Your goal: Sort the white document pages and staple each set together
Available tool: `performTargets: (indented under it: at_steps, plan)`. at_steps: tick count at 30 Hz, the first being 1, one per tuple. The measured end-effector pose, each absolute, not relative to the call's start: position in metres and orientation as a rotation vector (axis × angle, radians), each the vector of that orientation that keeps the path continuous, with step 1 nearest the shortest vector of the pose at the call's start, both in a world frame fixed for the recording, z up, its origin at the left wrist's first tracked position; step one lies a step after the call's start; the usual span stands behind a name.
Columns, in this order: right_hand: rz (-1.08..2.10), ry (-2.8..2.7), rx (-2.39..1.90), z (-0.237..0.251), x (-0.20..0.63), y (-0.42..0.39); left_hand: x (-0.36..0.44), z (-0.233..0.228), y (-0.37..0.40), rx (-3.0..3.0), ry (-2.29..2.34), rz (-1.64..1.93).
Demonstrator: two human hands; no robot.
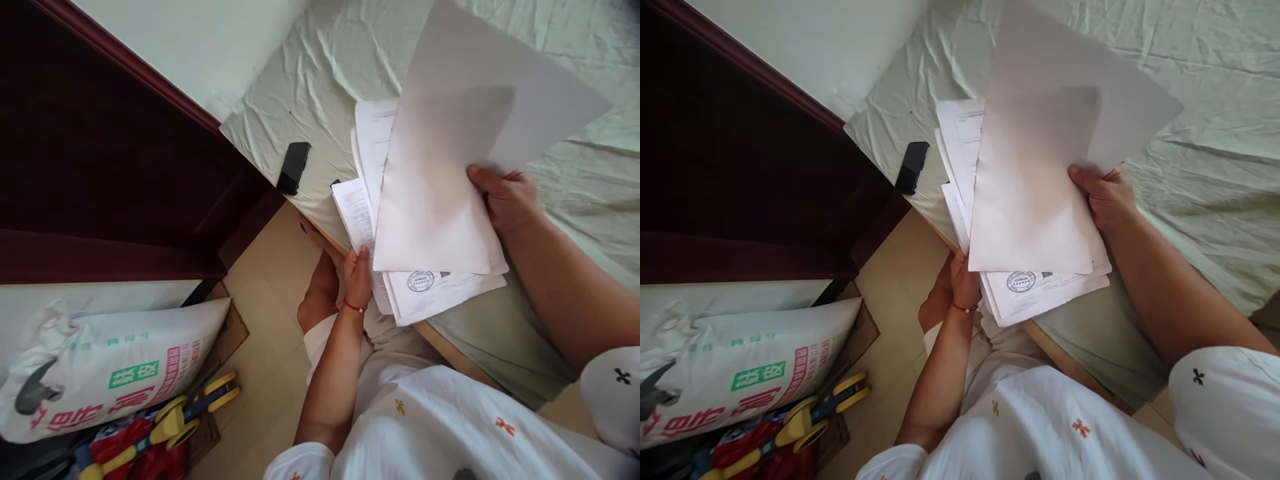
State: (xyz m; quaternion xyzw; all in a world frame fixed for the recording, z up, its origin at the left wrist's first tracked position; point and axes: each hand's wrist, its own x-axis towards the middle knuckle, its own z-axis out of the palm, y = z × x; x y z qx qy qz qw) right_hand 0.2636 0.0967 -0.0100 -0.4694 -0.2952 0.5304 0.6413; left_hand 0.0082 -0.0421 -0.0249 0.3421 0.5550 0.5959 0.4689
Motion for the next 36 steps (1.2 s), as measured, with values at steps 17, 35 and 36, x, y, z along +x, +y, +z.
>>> performTargets:
  at_steps: [17,35,36]
  plan:
    - [1.178,-0.886,-1.132,-0.017,0.264,0.093,0.001,-0.03,-0.046,0.956,1.456,1.452]
    - [1.25,-0.884,-1.135,-0.013,0.261,0.088,-0.003,-0.028,-0.045,1.018,1.329,1.422]
    - [1.253,-0.888,-1.141,-0.013,0.261,0.088,-0.004,-0.029,-0.045,1.017,1.336,1.425]
